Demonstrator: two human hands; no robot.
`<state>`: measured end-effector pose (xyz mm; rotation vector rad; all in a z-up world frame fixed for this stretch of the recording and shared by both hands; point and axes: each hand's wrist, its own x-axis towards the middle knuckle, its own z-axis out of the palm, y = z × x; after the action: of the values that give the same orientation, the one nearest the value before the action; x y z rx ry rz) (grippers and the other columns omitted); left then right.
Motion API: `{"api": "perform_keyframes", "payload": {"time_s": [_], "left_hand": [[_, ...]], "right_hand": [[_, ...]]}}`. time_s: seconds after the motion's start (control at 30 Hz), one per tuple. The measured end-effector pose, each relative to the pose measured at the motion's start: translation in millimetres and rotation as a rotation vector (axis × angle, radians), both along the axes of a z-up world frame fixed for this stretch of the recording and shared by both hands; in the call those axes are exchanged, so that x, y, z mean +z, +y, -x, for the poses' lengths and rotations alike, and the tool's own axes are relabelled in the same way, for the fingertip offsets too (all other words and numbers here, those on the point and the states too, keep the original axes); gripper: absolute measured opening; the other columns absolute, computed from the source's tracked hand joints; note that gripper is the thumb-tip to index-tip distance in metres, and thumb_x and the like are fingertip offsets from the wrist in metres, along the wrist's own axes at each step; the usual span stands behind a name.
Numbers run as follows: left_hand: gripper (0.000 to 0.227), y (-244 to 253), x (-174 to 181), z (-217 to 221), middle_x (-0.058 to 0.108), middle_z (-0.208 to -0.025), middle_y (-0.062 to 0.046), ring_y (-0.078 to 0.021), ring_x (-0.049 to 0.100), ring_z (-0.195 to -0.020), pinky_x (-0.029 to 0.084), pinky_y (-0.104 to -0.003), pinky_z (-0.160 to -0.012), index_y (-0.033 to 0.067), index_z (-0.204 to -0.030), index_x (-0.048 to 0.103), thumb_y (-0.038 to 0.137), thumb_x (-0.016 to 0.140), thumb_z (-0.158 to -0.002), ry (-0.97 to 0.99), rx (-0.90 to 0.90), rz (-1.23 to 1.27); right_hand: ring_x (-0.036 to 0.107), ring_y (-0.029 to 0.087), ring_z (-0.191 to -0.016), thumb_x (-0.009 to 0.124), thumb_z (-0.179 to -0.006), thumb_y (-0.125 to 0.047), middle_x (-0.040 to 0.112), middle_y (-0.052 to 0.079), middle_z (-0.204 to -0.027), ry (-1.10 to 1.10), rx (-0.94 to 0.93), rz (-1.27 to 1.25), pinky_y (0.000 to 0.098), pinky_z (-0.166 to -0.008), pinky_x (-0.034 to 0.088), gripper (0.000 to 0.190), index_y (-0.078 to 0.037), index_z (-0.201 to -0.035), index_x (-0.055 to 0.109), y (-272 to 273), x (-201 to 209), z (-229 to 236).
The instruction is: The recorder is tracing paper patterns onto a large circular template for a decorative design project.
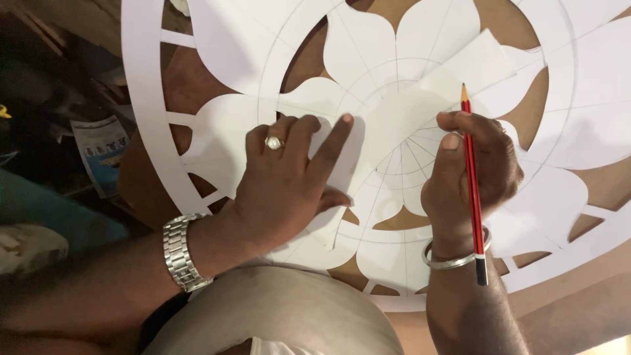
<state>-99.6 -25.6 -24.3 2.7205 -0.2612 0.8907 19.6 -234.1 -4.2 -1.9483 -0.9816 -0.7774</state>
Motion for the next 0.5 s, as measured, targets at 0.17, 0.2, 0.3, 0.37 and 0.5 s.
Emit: {"api": "perform_keyframes", "payload": {"time_s": [0.17, 0.2, 0.3, 0.37, 0.5], "left_hand": [[0.106, 3.3, 2.8, -9.0, 0.055, -0.110, -0.017, -0.0325, 0.053, -0.094, 0.041, -0.051, -0.079, 0.0007, -0.146, 0.048, 0.054, 0.089, -0.064, 0.122, 0.047, 0.115], [0.106, 4.1, 3.5, -9.4, 0.055, -0.110, -0.017, -0.0325, 0.053, -0.094, 0.041, -0.051, -0.079, 0.0007, -0.146, 0.048, 0.054, 0.089, -0.064, 0.121, 0.047, 0.113], [0.098, 6.4, 5.5, -10.1, 0.057, -0.103, -0.016, -0.0311, 0.055, -0.089, 0.042, -0.047, -0.075, 0.0000, -0.141, 0.050, 0.045, 0.092, -0.065, 0.159, 0.035, 0.172], [0.083, 7.1, 6.3, -9.8, 0.062, -0.097, -0.013, -0.0306, 0.059, -0.087, 0.043, -0.047, -0.074, 0.0003, -0.132, 0.055, 0.038, 0.091, -0.067, 0.164, 0.016, 0.223], [0.054, 12.7, -0.2, -8.6, 0.067, -0.096, -0.009, -0.0292, 0.063, -0.087, 0.046, -0.047, -0.077, 0.0031, -0.120, 0.062, 0.028, 0.084, -0.078, 0.124, -0.066, 0.292]], "right_hand": [[0.069, 0.016, -0.089, 0.063, -0.119, -0.023, 0.074, 0.012, -0.106, 0.054, -0.002, -0.074, 0.0275, -0.082, 0.056, 0.022, -0.001, -0.120, 0.063, -6.9, -9.6, -4.1], [0.069, 0.016, -0.089, 0.063, -0.119, -0.023, 0.074, 0.012, -0.106, 0.053, -0.002, -0.076, 0.0275, -0.082, 0.056, 0.022, -0.001, -0.120, 0.063, -5.3, -8.2, -3.4], [0.072, 0.017, -0.096, 0.064, -0.118, -0.024, 0.072, 0.011, -0.106, 0.058, 0.046, -0.135, 0.0292, -0.087, 0.059, 0.022, -0.002, -0.120, 0.062, -1.5, -5.4, -2.4], [0.072, 0.017, -0.096, 0.065, -0.117, -0.022, 0.073, 0.011, -0.106, 0.046, 0.039, -0.126, 0.0298, -0.087, 0.060, 0.019, -0.004, -0.124, 0.063, -1.5, -4.9, -2.5], [0.073, 0.018, -0.096, 0.066, -0.119, -0.021, 0.073, 0.012, -0.107, 0.055, 0.057, -0.155, 0.0293, -0.087, 0.061, 0.019, -0.003, -0.122, 0.063, -7.6, -14.3, -6.9]]}}
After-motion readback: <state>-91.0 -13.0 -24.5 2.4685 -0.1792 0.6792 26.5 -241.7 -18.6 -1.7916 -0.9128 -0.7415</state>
